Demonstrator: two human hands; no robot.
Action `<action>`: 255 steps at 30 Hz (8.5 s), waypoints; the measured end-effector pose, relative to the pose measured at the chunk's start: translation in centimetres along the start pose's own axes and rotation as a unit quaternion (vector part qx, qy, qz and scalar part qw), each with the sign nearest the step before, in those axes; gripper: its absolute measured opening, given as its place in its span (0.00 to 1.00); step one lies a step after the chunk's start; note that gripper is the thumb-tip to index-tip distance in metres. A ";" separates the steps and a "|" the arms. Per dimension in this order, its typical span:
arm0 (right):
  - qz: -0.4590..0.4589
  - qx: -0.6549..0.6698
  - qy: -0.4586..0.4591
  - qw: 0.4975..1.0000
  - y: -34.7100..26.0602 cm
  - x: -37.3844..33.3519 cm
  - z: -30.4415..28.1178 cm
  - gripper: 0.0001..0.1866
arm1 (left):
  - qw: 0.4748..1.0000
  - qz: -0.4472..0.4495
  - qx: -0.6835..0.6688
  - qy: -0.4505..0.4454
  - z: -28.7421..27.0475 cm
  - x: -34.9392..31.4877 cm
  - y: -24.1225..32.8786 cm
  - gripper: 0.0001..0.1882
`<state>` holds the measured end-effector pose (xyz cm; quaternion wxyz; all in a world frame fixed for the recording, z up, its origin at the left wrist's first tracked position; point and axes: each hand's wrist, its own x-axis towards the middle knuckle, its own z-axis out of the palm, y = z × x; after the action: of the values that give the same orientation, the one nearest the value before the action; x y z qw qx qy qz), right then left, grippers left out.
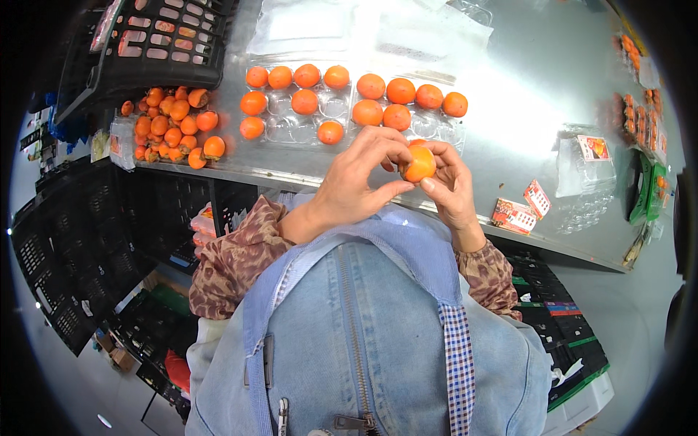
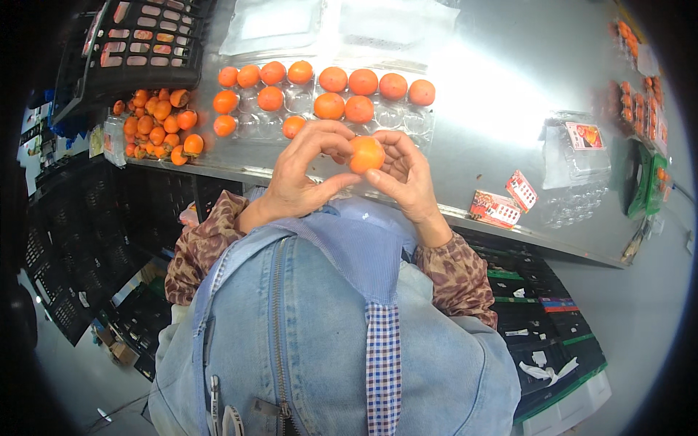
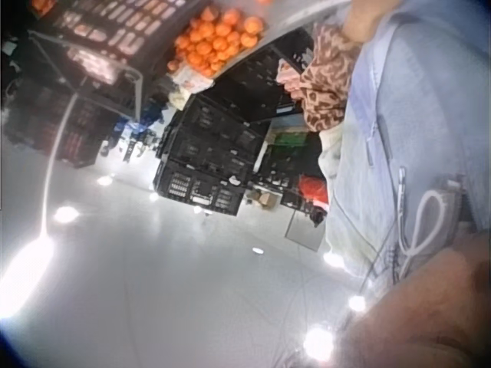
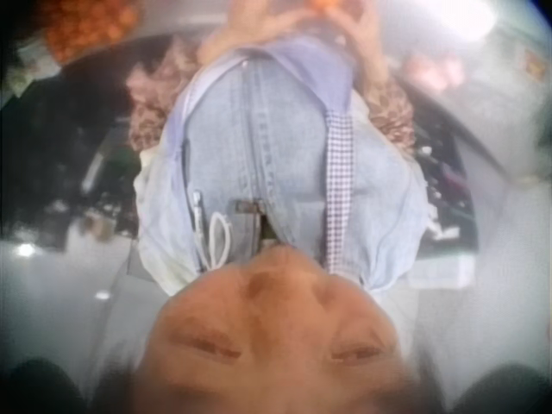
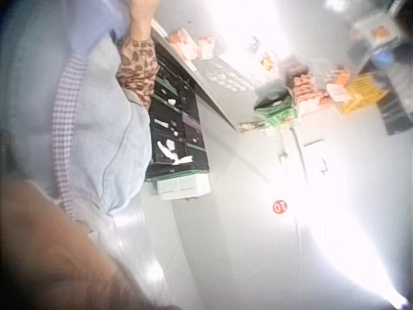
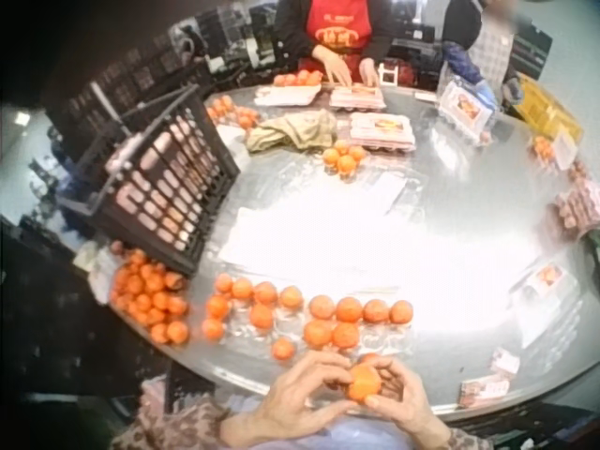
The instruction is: The person retrieves a small red packet from a storage bin, then places it on a stainless steel table. They proceed to pick individual persimmons from a black crate and place them into clear plastic trays, arranging them in rows. The person handles each fruit by hand, rotating them slightly before setting them down.
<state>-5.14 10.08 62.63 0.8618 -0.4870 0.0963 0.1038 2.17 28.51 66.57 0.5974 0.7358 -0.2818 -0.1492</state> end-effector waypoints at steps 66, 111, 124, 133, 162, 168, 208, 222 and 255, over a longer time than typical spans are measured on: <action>-0.021 -0.183 0.041 0.982 0.5 2.3 2.7 0.24 | 0.880 -0.232 -0.413 0.040 -2.1 -1.3 -2.3 0.26; 0.007 -0.243 0.019 0.970 0.6 2.5 3.3 0.23 | 0.989 -0.072 0.061 0.110 -3.2 -1.8 -2.4 0.28; 0.038 -0.260 0.023 0.965 0.6 2.7 3.4 0.22 | 0.920 -0.085 -0.113 0.366 -11.2 -4.6 -6.6 0.23; 0.046 -0.276 0.019 0.960 0.7 3.0 3.5 0.23 | 0.798 -0.076 0.324 0.502 -26.7 -6.4 -10.8 0.24; -0.099 -0.508 0.185 0.835 -1.9 3.0 -0.3 0.14 | 0.842 0.009 0.330 0.427 -20.4 -4.7 -7.7 0.15; -0.202 -0.667 0.114 0.708 -0.7 5.5 1.0 0.22 | 0.907 0.012 0.232 0.353 -13.0 -3.2 -6.7 0.14; -0.262 -0.476 -0.108 0.833 -1.0 5.4 7.6 0.33 | 0.927 -0.211 -0.284 -0.128 -0.6 -2.3 -4.1 0.20; -0.091 -0.217 0.020 0.972 -2.0 2.9 4.8 0.18 | 0.805 -0.235 -0.528 -0.133 -3.4 -1.4 -1.9 0.27; 0.007 -0.141 -0.078 0.987 -1.4 3.0 3.9 0.27 | 0.984 0.120 0.096 0.090 -3.5 -1.3 -1.7 0.23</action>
<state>-1.63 13.02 64.98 0.7888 -0.5933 0.0163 0.1599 3.41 32.27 65.64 0.5601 0.7610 -0.3268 0.0182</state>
